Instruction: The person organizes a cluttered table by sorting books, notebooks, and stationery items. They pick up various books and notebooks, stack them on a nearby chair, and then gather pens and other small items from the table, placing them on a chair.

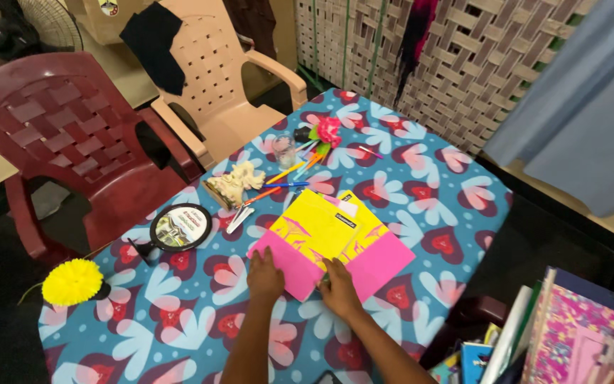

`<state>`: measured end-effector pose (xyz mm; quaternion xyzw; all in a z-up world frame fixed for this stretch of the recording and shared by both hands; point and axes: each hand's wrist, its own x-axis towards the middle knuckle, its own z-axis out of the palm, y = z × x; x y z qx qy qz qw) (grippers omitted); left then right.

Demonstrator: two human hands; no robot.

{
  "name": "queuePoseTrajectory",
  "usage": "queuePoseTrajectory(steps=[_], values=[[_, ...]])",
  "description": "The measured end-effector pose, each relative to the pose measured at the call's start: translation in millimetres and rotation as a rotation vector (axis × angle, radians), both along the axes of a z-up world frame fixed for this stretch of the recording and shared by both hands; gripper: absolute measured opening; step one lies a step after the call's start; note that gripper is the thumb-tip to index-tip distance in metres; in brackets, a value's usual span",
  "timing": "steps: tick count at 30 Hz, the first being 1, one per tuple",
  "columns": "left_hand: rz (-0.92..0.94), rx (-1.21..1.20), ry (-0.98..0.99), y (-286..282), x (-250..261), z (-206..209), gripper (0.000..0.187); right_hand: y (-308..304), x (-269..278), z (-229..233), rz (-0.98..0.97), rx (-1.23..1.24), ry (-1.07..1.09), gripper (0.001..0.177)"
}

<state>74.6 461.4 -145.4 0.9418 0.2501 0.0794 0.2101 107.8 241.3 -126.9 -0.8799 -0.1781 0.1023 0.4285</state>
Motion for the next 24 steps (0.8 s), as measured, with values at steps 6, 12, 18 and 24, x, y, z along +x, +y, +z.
queuePoseTrajectory(steps=[6,12,18,24], values=[[-0.009,-0.23,-0.002,37,-10,-33,0.084,7,-16,-9,0.002,-0.122,-0.302,0.049],[-0.303,0.088,0.205,13,1,-44,0.083,-9,-41,-30,0.036,-0.097,-0.305,0.051],[-0.285,-0.002,0.502,-108,-41,11,0.083,-42,-39,-59,-0.31,0.341,0.276,0.034],[-0.529,-0.128,0.432,-184,-87,43,0.064,-101,-26,-57,-0.457,0.546,0.721,0.038]])
